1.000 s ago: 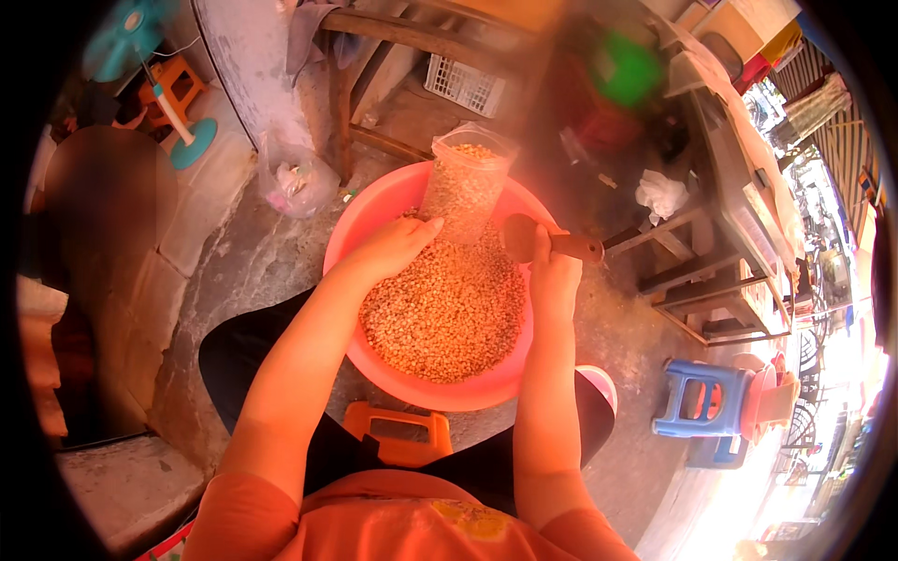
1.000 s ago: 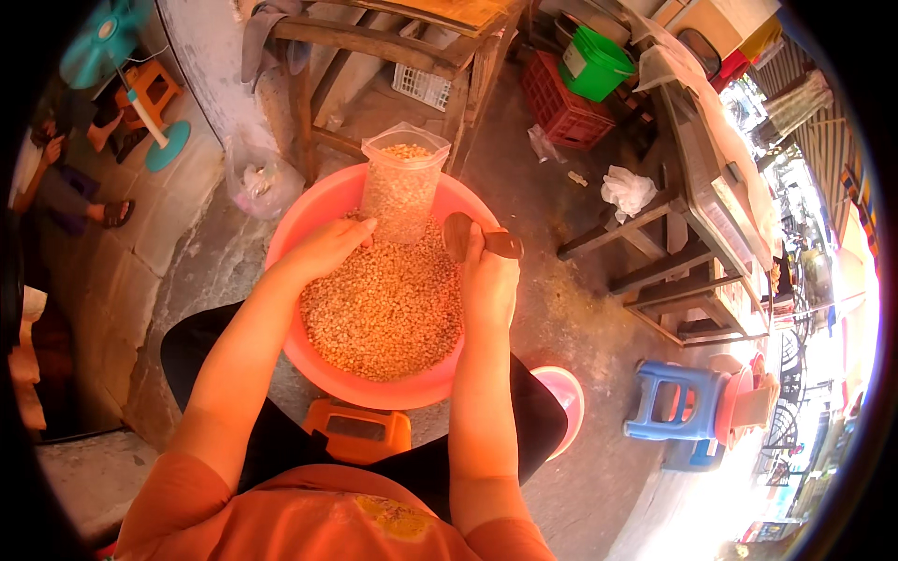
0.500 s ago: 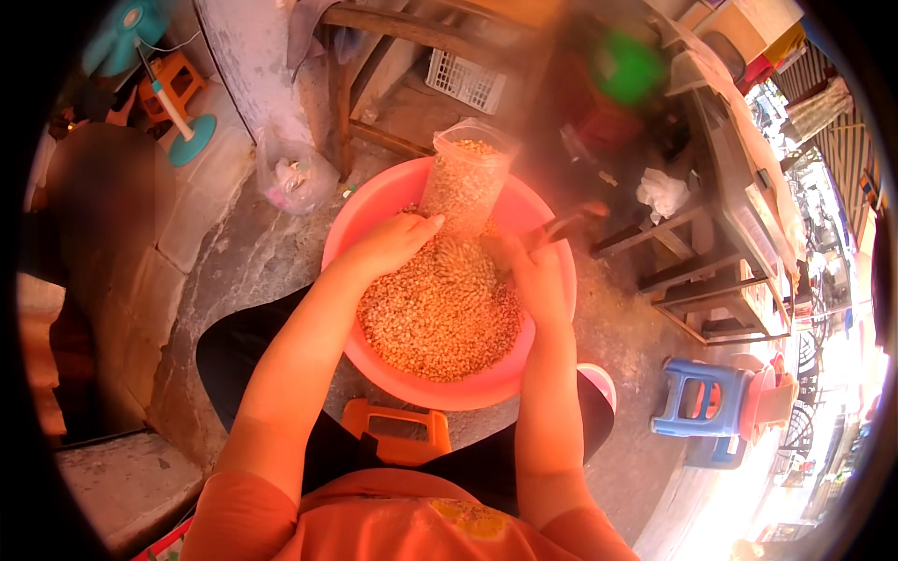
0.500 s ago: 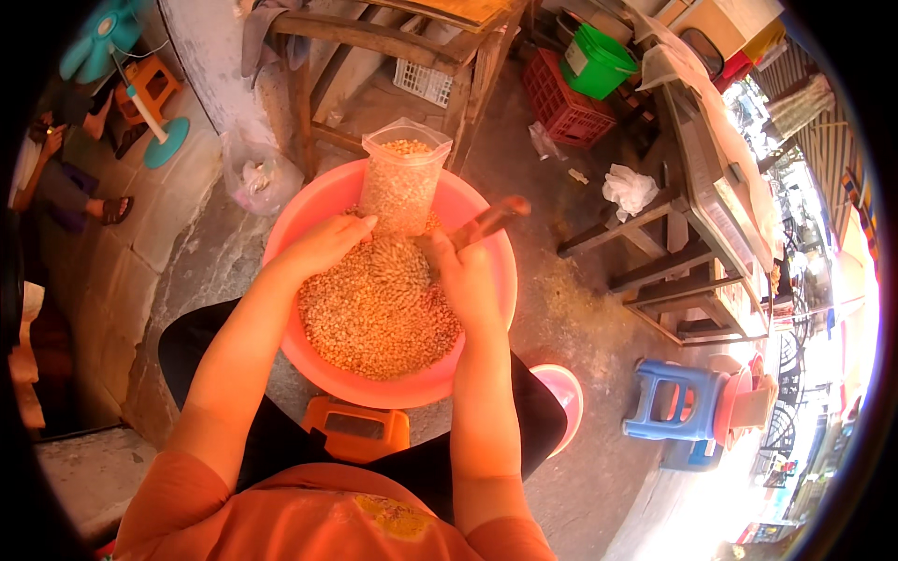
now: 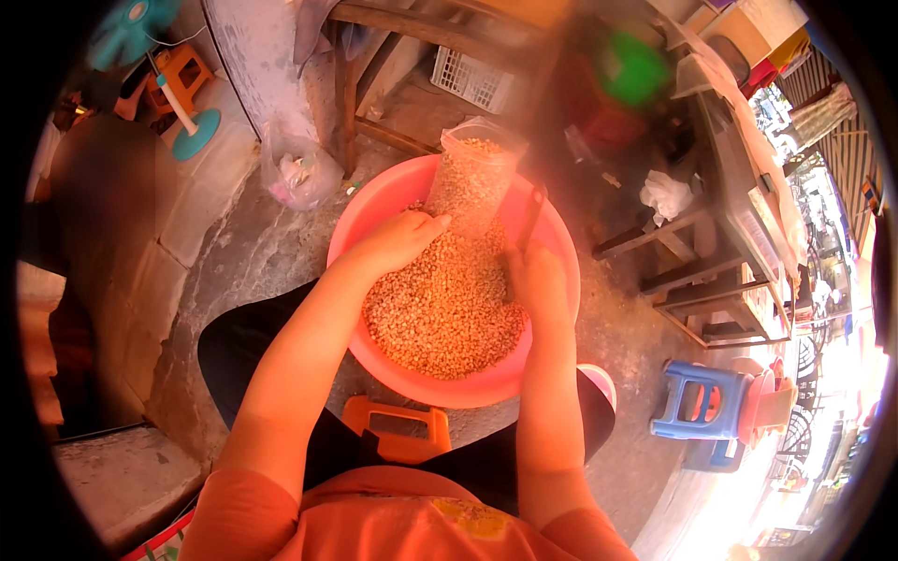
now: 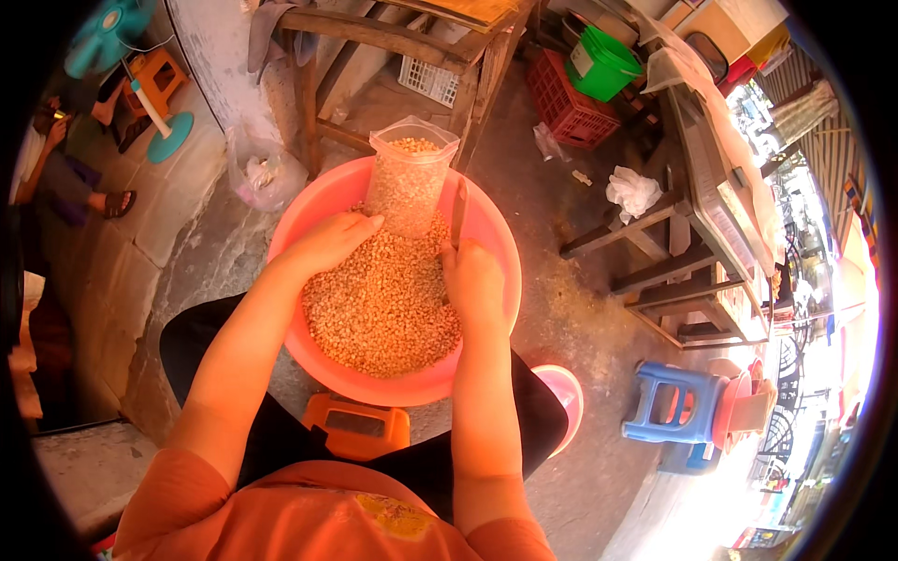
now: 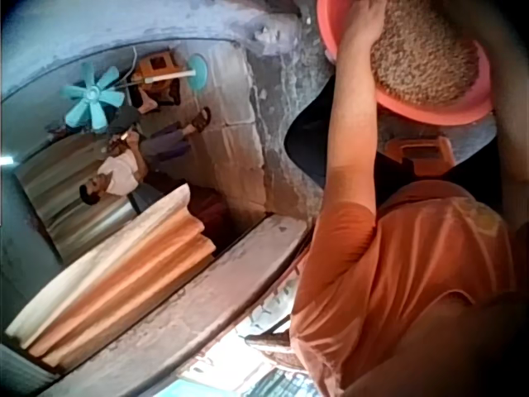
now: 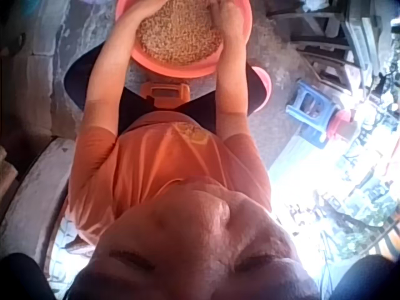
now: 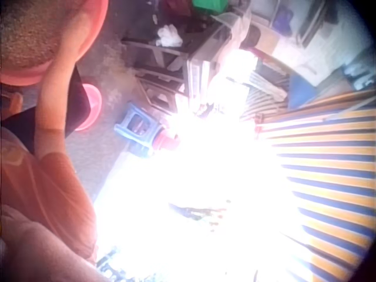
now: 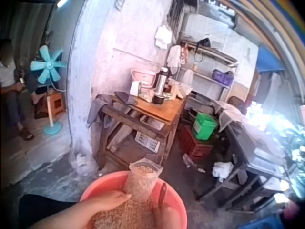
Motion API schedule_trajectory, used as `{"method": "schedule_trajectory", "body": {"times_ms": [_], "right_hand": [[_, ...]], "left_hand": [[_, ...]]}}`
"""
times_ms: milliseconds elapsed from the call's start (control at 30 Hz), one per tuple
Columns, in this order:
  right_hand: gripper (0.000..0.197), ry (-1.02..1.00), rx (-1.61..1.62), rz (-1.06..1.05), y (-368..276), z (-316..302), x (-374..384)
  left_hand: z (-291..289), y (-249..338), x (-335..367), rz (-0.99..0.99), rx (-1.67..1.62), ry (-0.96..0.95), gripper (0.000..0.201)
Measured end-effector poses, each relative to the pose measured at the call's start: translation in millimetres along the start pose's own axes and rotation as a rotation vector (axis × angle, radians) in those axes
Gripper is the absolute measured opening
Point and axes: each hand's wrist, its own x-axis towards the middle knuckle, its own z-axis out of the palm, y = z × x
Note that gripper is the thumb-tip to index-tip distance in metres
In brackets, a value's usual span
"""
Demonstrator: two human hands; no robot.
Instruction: The person scoops peanuts from a large pink bowl into a plastic bag using a wooden spoon.
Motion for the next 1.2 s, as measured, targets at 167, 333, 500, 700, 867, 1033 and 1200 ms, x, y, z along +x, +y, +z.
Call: {"method": "schedule_trajectory", "body": {"times_ms": [167,333,500,700,867,1033,1200], "right_hand": [[0.03,0.008,0.037,-0.081,9,16,11],[0.03,-0.004,0.04,-0.031,11,26,19],[0.03,0.044,0.085,-0.025,19,38,24],[0.029,0.022,0.076,-0.014,20,38,25],[0.03,0.005,0.147,0.047,16,34,24],[0.028,0.109,0.269,-0.036,25,50,29],[0.027,0.103,0.235,-0.006,32,48,27]], "left_hand": [[-4,15,-3,-0.028,0.043,-0.109,0.047],[0,20,-20,0.219,-0.146,0.118,0.035],[-23,63,-53,0.03,-0.563,0.139,0.026],[-9,49,-65,0.263,-1.256,-0.213,0.06],[14,71,-84,0.101,-1.81,-0.429,0.076],[43,113,-97,0.412,-1.255,-0.614,0.058],[73,176,-93,0.792,-0.452,-0.819,0.021]]}}
